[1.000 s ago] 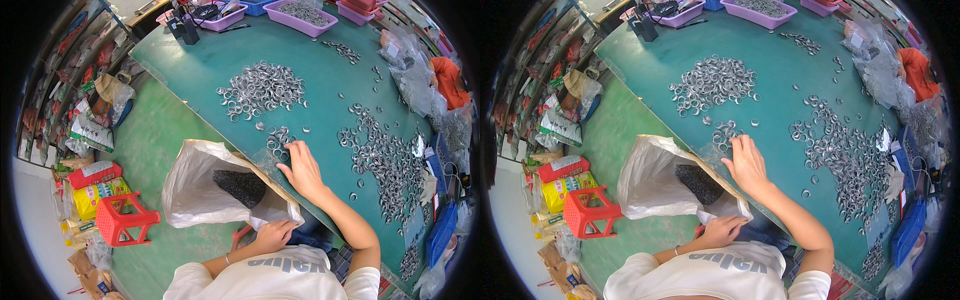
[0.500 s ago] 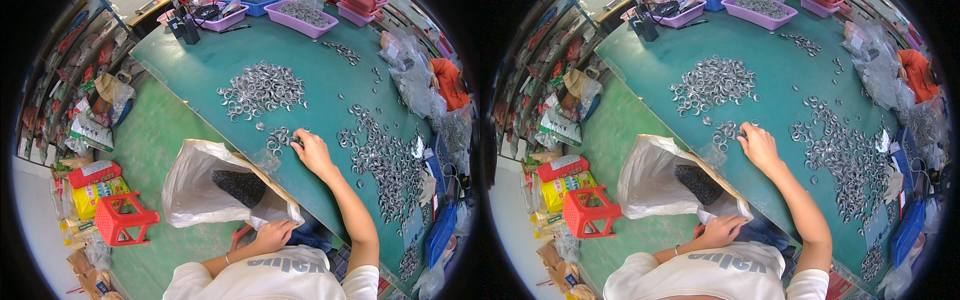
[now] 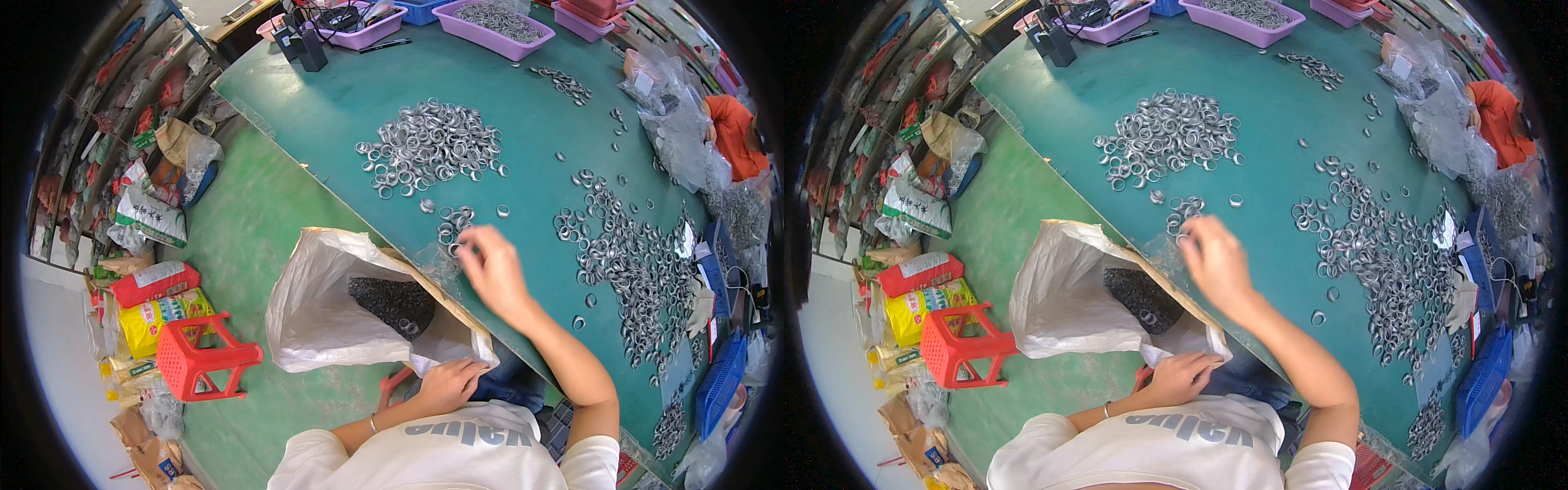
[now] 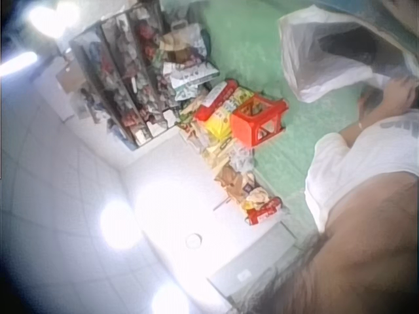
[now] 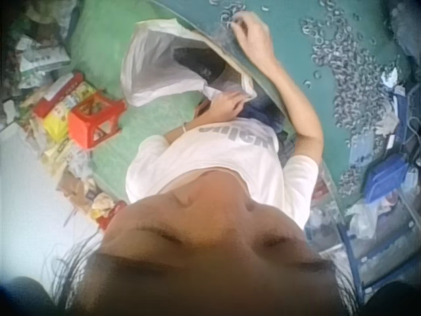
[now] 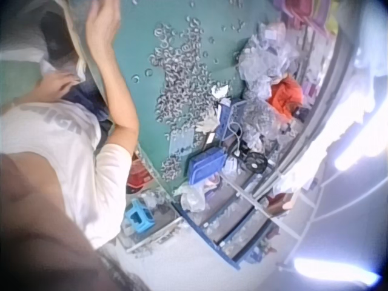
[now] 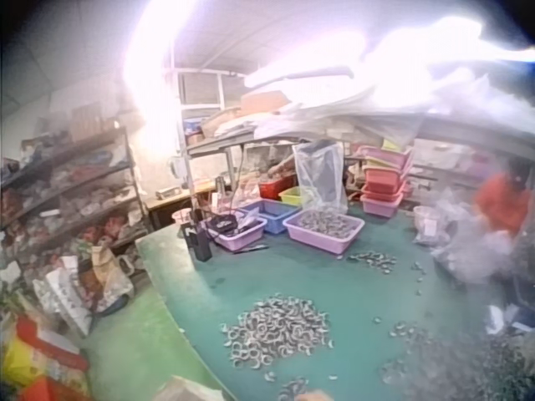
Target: The person sorts metal rings from a large bag onto a green work surface, occasionally writing on a small slip of paper with a red pen.
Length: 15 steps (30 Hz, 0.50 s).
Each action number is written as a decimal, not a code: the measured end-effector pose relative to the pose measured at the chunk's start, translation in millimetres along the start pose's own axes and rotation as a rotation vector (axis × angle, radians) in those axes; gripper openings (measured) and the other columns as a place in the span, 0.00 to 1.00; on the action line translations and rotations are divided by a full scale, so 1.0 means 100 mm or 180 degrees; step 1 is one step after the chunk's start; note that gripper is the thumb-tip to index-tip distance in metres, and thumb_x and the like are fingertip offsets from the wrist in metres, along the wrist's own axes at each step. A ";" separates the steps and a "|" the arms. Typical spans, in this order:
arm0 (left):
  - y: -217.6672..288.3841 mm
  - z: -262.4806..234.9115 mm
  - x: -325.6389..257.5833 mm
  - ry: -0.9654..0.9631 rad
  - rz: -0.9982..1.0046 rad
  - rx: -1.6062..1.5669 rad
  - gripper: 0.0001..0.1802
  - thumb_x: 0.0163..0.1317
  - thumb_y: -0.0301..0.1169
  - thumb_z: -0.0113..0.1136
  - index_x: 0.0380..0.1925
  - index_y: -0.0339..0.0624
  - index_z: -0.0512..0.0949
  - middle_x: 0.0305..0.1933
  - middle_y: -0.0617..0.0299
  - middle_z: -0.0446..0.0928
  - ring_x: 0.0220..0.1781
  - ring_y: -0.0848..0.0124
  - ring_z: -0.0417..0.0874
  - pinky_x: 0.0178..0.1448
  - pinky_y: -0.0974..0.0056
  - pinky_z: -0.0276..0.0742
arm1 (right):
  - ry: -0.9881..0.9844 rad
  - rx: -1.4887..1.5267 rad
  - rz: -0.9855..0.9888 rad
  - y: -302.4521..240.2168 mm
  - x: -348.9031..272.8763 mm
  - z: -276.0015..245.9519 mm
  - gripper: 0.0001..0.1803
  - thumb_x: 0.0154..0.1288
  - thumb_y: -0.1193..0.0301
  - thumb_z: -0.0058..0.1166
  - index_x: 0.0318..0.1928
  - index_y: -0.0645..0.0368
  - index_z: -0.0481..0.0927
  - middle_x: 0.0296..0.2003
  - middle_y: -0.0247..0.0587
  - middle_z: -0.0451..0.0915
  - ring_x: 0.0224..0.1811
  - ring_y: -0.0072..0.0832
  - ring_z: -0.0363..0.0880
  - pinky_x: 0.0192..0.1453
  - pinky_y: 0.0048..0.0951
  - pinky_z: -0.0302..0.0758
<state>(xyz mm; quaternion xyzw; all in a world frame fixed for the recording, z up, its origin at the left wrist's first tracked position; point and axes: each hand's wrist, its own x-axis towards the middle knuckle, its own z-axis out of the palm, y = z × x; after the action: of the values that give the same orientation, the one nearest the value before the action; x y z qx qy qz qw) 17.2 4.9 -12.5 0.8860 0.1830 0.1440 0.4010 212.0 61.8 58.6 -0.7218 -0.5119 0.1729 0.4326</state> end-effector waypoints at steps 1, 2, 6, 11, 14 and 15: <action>0.00 -0.01 -0.01 0.0008 -0.0009 -0.0004 0.13 0.56 0.28 0.59 0.43 0.49 0.81 0.32 0.62 0.79 0.32 0.62 0.82 0.32 0.59 0.78 | 0.0291 -0.0287 0.0309 -0.03 0.09 -0.07 0.11 0.62 0.72 0.57 0.43 0.62 0.76 0.36 0.50 0.77 0.41 0.47 0.79 0.42 0.43 0.75; 0.01 -0.01 0.00 -0.0025 -0.0016 0.0015 0.13 0.56 0.28 0.59 0.43 0.49 0.81 0.32 0.62 0.79 0.32 0.62 0.82 0.32 0.59 0.78 | 0.0550 -0.0840 0.0063 0.08 0.14 -0.06 0.10 0.62 0.72 0.56 0.42 0.62 0.75 0.37 0.48 0.76 0.43 0.47 0.77 0.43 0.44 0.75; 0.02 -0.01 0.03 -0.0067 0.0020 0.0039 0.13 0.56 0.28 0.59 0.43 0.49 0.81 0.31 0.62 0.79 0.32 0.62 0.82 0.32 0.59 0.78 | 0.0187 -0.1057 -0.0099 0.38 0.26 -0.01 0.08 0.60 0.74 0.57 0.38 0.63 0.73 0.37 0.49 0.76 0.43 0.47 0.77 0.42 0.45 0.76; -0.01 0.00 0.00 -0.0028 -0.0019 0.0031 0.14 0.56 0.28 0.59 0.44 0.49 0.80 0.31 0.62 0.79 0.32 0.62 0.82 0.32 0.60 0.78 | 0.0014 -0.0754 0.0053 0.34 0.27 -0.12 0.07 0.59 0.78 0.56 0.38 0.63 0.73 0.34 0.50 0.78 0.38 0.48 0.78 0.41 0.45 0.76; 0.00 0.00 0.01 -0.0044 -0.0010 0.0027 0.14 0.56 0.27 0.59 0.44 0.49 0.80 0.32 0.62 0.79 0.32 0.62 0.82 0.32 0.60 0.78 | 0.0380 -0.0394 -0.0299 0.28 0.30 -0.08 0.06 0.59 0.78 0.55 0.38 0.63 0.74 0.35 0.49 0.77 0.38 0.48 0.78 0.41 0.45 0.76; 0.00 0.00 0.01 -0.0056 0.0003 0.0026 0.14 0.56 0.27 0.59 0.43 0.49 0.81 0.32 0.62 0.79 0.32 0.62 0.82 0.32 0.60 0.78 | 0.0375 -0.0783 -0.0660 0.32 0.32 -0.04 0.06 0.59 0.79 0.54 0.38 0.63 0.74 0.35 0.48 0.77 0.38 0.48 0.78 0.41 0.45 0.75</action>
<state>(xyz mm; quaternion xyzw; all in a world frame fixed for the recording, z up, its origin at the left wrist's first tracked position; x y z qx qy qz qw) 18.2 5.6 -12.3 0.8889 0.1796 0.1356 0.3989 247.0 84.8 41.7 -0.7215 -0.5747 0.0207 0.3858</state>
